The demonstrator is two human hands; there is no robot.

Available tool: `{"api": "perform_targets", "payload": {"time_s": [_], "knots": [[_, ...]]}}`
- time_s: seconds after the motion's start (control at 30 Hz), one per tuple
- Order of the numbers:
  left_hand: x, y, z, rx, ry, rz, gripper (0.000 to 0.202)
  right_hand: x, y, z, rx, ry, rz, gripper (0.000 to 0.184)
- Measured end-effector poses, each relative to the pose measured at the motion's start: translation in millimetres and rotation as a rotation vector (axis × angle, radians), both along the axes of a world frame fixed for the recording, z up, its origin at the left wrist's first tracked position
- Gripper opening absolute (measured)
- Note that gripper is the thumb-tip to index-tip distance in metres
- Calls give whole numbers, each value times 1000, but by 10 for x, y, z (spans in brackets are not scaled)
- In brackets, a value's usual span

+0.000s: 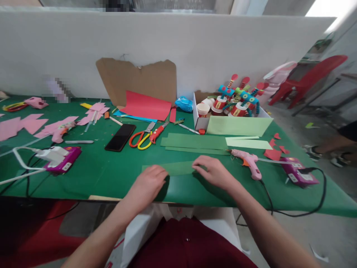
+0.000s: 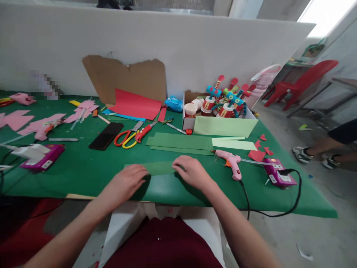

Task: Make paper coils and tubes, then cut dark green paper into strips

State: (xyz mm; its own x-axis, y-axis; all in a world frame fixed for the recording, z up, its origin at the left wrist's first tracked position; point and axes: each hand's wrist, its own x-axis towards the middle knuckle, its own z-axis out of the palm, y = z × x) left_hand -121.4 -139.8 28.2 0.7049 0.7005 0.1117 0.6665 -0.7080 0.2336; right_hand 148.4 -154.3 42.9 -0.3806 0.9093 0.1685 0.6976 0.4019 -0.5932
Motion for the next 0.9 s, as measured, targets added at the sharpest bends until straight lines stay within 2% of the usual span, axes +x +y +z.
{"api": "perform_targets", "payload": {"time_s": [0.1, 0.17, 0.4, 0.47, 0.57, 0.73, 0.83, 0.9], "knots": [[269, -63, -25, -22, 165, 33, 22, -171, 60, -127, -23, 32, 97, 22], [357, -69, -17, -1, 247, 63, 23, -213, 88, -206, -15, 48, 120, 20], [380, -27, -2, 104, 289, 107, 23, -212, 83, -276, 21, 0, 125, 18], [393, -13, -25, 140, 276, 139, 22, -243, 92, -278, 56, -74, 116, 24], [406, 5, -73, 211, 260, 162, 19, -310, 120, -304, 130, -234, 90, 17], [283, -40, -192, 328, 204, 68, 19, -317, 57, -372, 225, -417, 72, 19], [110, -94, -276, 386, 133, 42, 26, -178, -55, -388, 240, -393, 58, 21], [-26, -95, -314, 369, 72, 61, 28, -41, -118, -379, 230, -323, 29, 22]]}}
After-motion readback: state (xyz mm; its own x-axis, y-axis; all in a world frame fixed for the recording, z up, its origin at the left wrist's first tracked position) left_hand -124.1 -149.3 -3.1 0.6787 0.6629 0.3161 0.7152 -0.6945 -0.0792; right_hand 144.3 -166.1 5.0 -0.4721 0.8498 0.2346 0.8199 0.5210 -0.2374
